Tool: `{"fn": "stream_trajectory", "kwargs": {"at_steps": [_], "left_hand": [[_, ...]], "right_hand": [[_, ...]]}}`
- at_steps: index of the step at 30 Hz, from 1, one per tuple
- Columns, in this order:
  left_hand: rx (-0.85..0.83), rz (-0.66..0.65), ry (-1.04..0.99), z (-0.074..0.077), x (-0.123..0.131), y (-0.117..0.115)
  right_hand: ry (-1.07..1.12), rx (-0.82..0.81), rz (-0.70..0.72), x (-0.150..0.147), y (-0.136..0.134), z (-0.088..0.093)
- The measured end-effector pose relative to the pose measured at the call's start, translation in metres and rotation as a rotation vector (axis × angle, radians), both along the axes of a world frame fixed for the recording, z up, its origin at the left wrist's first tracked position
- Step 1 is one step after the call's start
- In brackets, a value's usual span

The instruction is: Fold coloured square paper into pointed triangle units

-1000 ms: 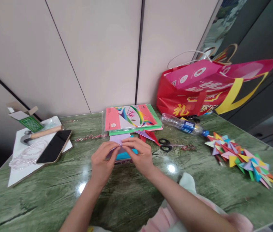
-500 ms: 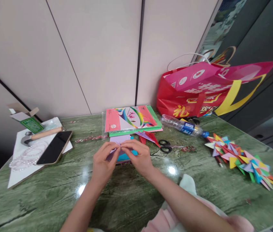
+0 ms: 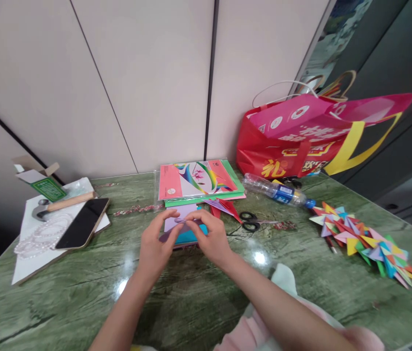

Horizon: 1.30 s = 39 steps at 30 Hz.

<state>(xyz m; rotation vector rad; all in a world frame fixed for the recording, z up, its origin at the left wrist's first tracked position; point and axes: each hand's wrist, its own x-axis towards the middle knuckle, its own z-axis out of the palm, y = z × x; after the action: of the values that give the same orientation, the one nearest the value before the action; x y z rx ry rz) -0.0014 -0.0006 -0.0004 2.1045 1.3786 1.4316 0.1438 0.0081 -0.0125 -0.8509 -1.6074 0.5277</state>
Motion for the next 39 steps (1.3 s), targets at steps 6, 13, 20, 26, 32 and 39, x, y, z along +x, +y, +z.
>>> {"fn": "stream_trajectory", "kwargs": {"at_steps": [6, 13, 20, 26, 32, 39], "left_hand": [[0.11, -0.017, 0.011, 0.0, -0.001, 0.0], [0.224, 0.065, 0.062, 0.002, -0.003, 0.0], [0.398, 0.072, 0.23, 0.001, -0.008, 0.004], [0.36, -0.073, 0.264, 0.0, -0.006, 0.006], [0.153, 0.031, 0.105, 0.003, -0.005, 0.004], [-0.445, 0.007, -0.428, 0.002, -0.005, 0.007]], "right_hand": [[-0.016, 0.031, -0.006, 0.0, 0.001, 0.0], [-0.008, -0.023, -0.153, 0.002, 0.001, 0.001], [0.351, -0.651, 0.214, -0.003, 0.007, -0.008], [0.509, -0.757, 0.294, -0.005, 0.01, -0.007], [0.506, -0.711, 0.269, -0.003, 0.01, -0.007], [0.516, -0.664, 0.217, -0.002, 0.012, -0.008]]}}
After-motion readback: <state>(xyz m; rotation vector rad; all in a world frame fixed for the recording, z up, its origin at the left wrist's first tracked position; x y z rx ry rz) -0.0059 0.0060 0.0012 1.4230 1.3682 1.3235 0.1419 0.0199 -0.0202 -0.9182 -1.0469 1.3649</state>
